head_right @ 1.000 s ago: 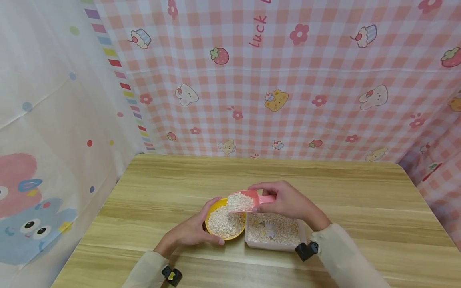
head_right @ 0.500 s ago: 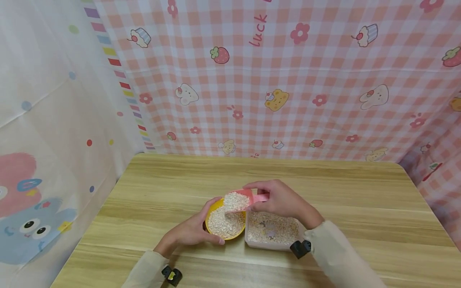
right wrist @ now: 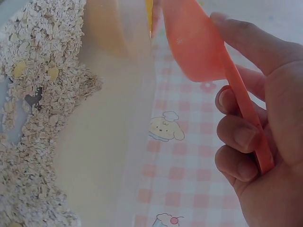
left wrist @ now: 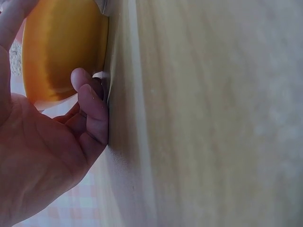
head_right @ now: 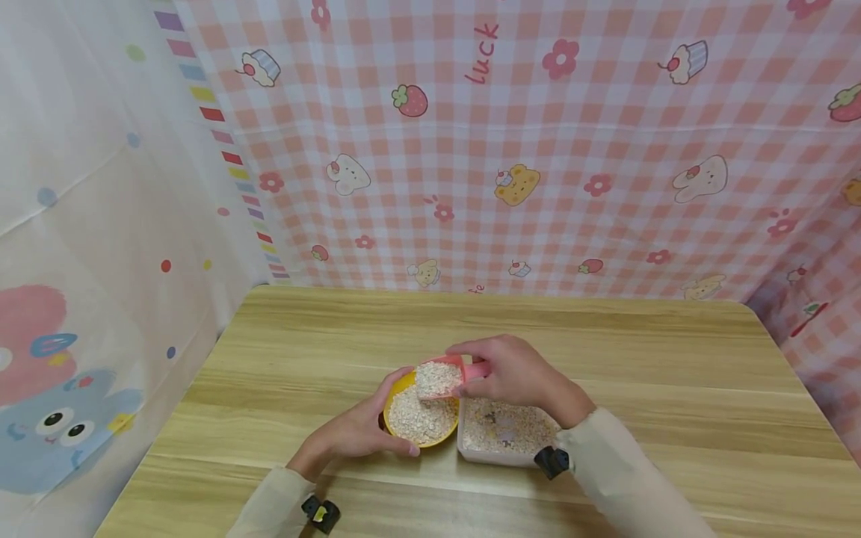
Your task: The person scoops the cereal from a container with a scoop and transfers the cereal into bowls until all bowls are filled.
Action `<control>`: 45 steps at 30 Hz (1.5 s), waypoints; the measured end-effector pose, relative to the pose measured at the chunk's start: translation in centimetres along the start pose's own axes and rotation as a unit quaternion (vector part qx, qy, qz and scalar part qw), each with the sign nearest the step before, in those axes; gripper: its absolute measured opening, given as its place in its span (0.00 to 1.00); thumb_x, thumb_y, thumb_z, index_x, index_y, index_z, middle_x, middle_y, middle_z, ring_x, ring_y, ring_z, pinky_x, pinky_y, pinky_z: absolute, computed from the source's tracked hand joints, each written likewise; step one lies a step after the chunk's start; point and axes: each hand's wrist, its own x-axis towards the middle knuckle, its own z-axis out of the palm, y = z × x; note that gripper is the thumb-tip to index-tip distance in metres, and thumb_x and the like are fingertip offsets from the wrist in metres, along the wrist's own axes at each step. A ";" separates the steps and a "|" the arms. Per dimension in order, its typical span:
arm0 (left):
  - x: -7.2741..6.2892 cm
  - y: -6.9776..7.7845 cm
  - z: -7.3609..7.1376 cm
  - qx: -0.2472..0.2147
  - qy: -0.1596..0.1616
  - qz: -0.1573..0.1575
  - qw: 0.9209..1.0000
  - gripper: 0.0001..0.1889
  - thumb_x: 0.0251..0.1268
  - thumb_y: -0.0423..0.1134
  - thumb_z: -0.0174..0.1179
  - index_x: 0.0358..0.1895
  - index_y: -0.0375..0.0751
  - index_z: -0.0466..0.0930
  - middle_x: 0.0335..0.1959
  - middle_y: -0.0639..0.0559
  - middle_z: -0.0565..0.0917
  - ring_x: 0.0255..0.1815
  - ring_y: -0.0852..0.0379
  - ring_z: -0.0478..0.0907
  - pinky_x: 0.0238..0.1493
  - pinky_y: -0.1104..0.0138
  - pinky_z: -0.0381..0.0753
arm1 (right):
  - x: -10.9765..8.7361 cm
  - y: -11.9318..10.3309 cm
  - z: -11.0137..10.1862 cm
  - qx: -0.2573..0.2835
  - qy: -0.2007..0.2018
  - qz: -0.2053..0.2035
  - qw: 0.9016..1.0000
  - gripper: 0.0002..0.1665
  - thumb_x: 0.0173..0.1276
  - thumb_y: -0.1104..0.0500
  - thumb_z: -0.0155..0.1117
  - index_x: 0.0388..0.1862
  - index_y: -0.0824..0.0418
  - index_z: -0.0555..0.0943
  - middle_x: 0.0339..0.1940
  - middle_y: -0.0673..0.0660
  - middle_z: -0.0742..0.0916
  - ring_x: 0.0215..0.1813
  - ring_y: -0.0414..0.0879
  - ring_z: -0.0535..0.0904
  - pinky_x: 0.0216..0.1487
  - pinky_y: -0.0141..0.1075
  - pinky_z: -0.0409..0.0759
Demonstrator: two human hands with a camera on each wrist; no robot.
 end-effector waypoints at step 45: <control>0.0 0.0 0.0 0.004 0.002 0.006 1.000 0.60 0.46 0.49 0.80 0.76 0.73 0.43 0.75 0.50 0.62 0.73 0.50 0.61 0.73 0.47 0.57 | 1.2 -2.2 -0.3 -0.131 0.011 -0.083 0.988 0.30 0.58 0.50 0.77 0.58 0.57 0.83 0.50 0.54 0.89 0.45 0.46 0.86 0.42 0.41 0.83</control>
